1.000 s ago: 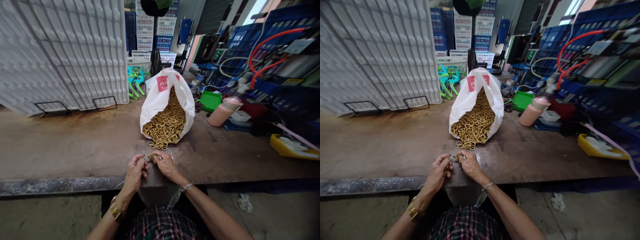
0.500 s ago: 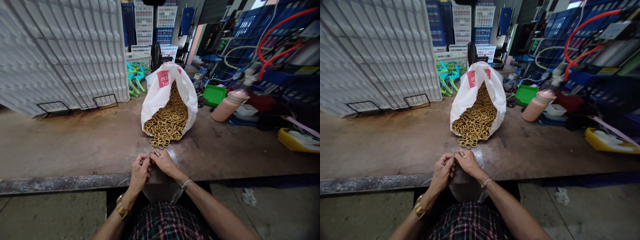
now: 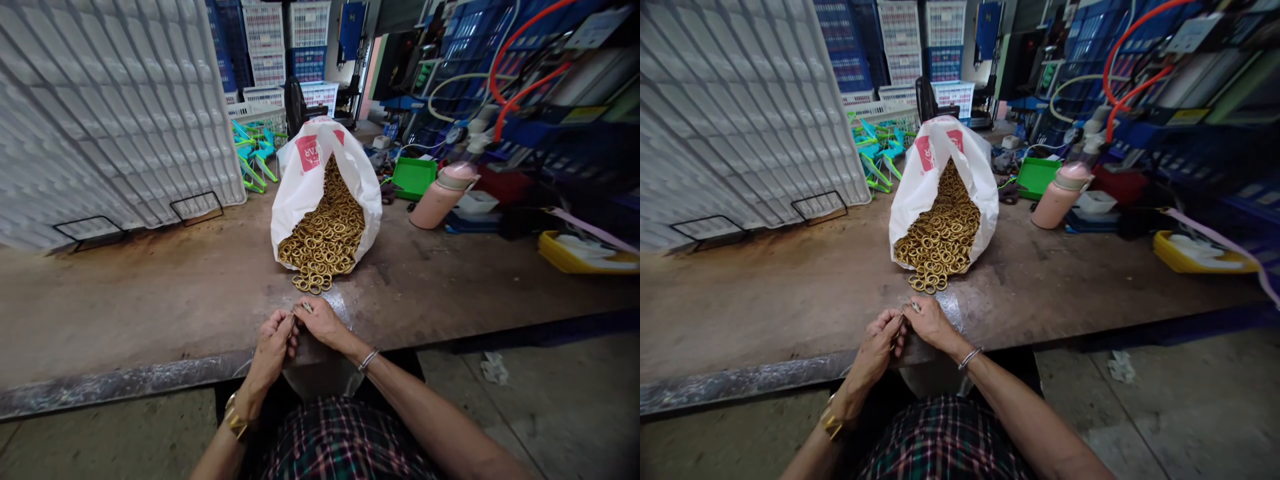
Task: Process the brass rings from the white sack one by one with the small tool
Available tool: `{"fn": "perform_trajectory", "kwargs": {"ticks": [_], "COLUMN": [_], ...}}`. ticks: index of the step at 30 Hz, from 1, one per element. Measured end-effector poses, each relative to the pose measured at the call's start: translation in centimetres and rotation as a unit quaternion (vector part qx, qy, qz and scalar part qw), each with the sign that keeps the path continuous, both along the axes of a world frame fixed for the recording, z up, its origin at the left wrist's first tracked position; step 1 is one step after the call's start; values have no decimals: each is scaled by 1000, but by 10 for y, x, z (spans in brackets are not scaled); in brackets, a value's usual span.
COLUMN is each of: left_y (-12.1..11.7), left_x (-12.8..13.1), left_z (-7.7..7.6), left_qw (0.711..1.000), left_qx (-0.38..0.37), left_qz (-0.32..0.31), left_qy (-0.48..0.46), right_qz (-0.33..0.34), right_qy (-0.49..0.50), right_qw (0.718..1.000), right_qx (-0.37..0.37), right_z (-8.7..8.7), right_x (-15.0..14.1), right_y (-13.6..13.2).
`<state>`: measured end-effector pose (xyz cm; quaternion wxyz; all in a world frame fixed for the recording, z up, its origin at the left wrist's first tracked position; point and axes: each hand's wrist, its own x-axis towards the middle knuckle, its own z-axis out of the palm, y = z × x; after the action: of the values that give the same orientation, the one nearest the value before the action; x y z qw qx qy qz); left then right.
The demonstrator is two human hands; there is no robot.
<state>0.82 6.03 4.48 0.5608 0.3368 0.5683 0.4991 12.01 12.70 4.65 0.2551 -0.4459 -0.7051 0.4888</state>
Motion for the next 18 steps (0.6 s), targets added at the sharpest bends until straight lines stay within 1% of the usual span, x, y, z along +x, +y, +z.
{"fn": "perform_trajectory", "kwargs": {"ticks": [3, 5, 7, 8, 9, 11, 13, 15, 18], "left_y": [-1, -2, -3, -3, -3, -3, -3, -3, -3], "left_x": [-1, -1, -1, -1, -1, 0, 0, 1, 1], "left_z": [0, -1, -3, -3, -4, -4, -4, -3, -2], "left_qw": [1000, 1000, 999, 999, 999, 999, 999, 999, 999], "left_qx": [7, 6, 9, 11, 13, 13, 11, 6, 4], "left_qz": [-1, 6, 18, 25, 31, 37, 39, 38, 38], "left_qy": [-14, -24, -35, -38, -38, -29, -17, -7, 0], "right_qz": [2, -10, -11, 1, 20, 63, 87, 103, 113], "right_qy": [1, -6, -43, -77, -120, -207, -267, -296, -314], "right_qw": [1000, 1000, 999, 996, 989, 967, 946, 935, 927], "right_qx": [-1, 3, 28, 52, 82, 135, 161, 168, 171], "right_z": [2, 2, 2, 2, 2, 4, 6, 9, 11], "right_x": [0, 1, 2, 2, 3, 3, 3, 2, 0], "right_y": [0, 0, -2, -3, -5, -9, -12, -14, -14]}}
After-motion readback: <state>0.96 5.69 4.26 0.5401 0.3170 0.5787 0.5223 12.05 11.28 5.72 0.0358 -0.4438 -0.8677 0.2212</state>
